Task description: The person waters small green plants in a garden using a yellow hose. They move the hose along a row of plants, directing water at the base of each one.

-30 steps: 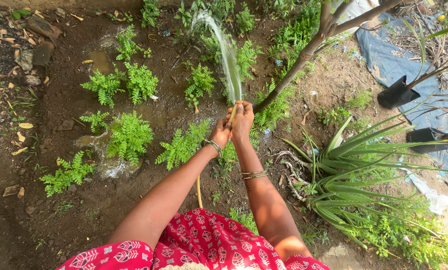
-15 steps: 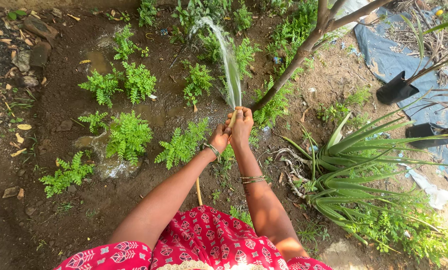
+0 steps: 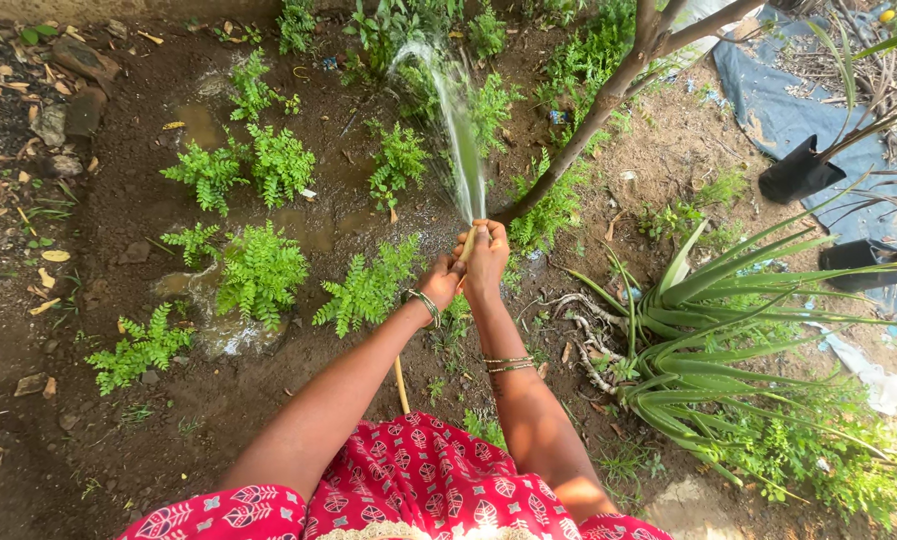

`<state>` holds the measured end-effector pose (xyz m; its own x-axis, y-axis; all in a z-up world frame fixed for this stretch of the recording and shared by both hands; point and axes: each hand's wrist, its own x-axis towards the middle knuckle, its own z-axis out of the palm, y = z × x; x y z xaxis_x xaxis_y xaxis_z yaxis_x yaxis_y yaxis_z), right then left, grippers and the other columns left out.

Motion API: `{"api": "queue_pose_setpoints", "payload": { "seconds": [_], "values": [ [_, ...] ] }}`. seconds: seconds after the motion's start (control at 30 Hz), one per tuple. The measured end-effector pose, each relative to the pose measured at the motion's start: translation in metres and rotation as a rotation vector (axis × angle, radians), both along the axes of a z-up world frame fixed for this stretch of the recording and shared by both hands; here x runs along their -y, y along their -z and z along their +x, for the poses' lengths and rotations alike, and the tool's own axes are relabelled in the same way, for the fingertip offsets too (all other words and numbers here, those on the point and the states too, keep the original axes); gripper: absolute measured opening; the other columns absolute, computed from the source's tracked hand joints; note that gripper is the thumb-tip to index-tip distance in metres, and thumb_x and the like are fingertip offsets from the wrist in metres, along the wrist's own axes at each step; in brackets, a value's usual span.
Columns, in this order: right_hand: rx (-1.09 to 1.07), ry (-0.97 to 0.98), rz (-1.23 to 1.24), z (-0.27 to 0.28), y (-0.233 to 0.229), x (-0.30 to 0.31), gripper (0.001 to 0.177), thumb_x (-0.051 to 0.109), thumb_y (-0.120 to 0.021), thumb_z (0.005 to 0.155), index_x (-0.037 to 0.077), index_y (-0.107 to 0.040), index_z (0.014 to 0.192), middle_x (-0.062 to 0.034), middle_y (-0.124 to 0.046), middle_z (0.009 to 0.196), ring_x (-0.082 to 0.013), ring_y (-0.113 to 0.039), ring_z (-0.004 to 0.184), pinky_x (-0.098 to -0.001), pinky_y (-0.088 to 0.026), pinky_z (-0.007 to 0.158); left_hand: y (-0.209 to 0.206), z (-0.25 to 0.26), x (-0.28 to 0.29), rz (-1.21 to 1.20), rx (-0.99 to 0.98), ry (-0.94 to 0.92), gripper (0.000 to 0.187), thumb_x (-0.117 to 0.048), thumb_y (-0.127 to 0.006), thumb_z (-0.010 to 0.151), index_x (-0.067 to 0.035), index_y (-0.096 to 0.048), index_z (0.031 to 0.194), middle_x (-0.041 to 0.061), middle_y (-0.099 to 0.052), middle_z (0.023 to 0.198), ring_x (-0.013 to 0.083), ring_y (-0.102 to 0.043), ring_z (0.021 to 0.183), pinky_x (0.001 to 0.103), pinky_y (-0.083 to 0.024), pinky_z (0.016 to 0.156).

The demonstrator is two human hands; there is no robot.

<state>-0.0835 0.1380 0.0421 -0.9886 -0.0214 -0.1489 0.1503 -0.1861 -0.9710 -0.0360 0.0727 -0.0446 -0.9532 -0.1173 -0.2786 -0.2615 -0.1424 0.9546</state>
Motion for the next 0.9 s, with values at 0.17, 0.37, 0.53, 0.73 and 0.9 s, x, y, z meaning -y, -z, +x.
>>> {"api": "queue_pose_setpoints", "payload": {
  "seconds": [0.17, 0.37, 0.53, 0.73, 0.9],
  "values": [
    [0.038, -0.032, 0.006, -0.005, 0.003, -0.012, 0.015, 0.019, -0.046, 0.109, 0.006, -0.054, 0.112, -0.0085, -0.064, 0.08, -0.0132, -0.058, 0.059, -0.0274, -0.051, 0.051, -0.001, -0.003, -0.007, 0.035, 0.055, 0.065, 0.027, -0.031, -0.043, 0.107, -0.007, -0.057, 0.11, -0.002, -0.061, 0.079, 0.0096, -0.055, 0.068, 0.03, -0.047, 0.063],
    [0.041, -0.039, -0.034, -0.014, 0.013, -0.024, 0.015, 0.018, -0.045, 0.11, 0.005, -0.053, 0.113, -0.0088, -0.064, 0.081, -0.0145, -0.058, 0.058, -0.0285, -0.052, 0.051, 0.019, -0.011, -0.018, 0.17, -0.025, 0.141, 0.042, -0.036, -0.042, 0.112, -0.006, -0.061, 0.09, -0.001, -0.055, 0.071, 0.0111, -0.05, 0.064, 0.029, -0.044, 0.061],
    [0.103, 0.003, -0.075, -0.018, 0.031, -0.034, 0.016, 0.017, -0.046, 0.109, 0.005, -0.055, 0.113, -0.0108, -0.065, 0.079, -0.0171, -0.059, 0.057, -0.031, -0.053, 0.05, 0.02, -0.01, -0.02, 0.153, 0.063, 0.21, 0.04, -0.037, -0.039, 0.111, -0.008, -0.058, 0.09, -0.002, -0.051, 0.07, 0.0112, -0.045, 0.062, 0.029, -0.04, 0.059],
    [0.142, 0.056, -0.188, -0.016, 0.043, -0.04, 0.015, 0.018, -0.045, 0.108, 0.006, -0.052, 0.113, -0.0133, -0.066, 0.081, -0.0196, -0.06, 0.056, -0.0348, -0.054, 0.049, 0.01, -0.008, -0.018, 0.048, 0.159, 0.218, 0.041, -0.039, -0.039, 0.109, -0.01, -0.063, 0.094, -0.002, -0.054, 0.07, 0.0121, -0.046, 0.061, 0.032, -0.04, 0.057],
    [0.169, 0.075, -0.192, -0.013, 0.038, -0.041, 0.015, 0.019, -0.046, 0.109, 0.007, -0.051, 0.113, -0.013, -0.065, 0.081, -0.0197, -0.061, 0.057, -0.0352, -0.055, 0.05, 0.0, -0.006, -0.017, -0.064, 0.182, 0.25, 0.047, -0.043, -0.039, 0.109, -0.007, -0.067, 0.095, -0.001, -0.056, 0.07, 0.0122, -0.049, 0.061, 0.032, -0.041, 0.057]
  ]
}}
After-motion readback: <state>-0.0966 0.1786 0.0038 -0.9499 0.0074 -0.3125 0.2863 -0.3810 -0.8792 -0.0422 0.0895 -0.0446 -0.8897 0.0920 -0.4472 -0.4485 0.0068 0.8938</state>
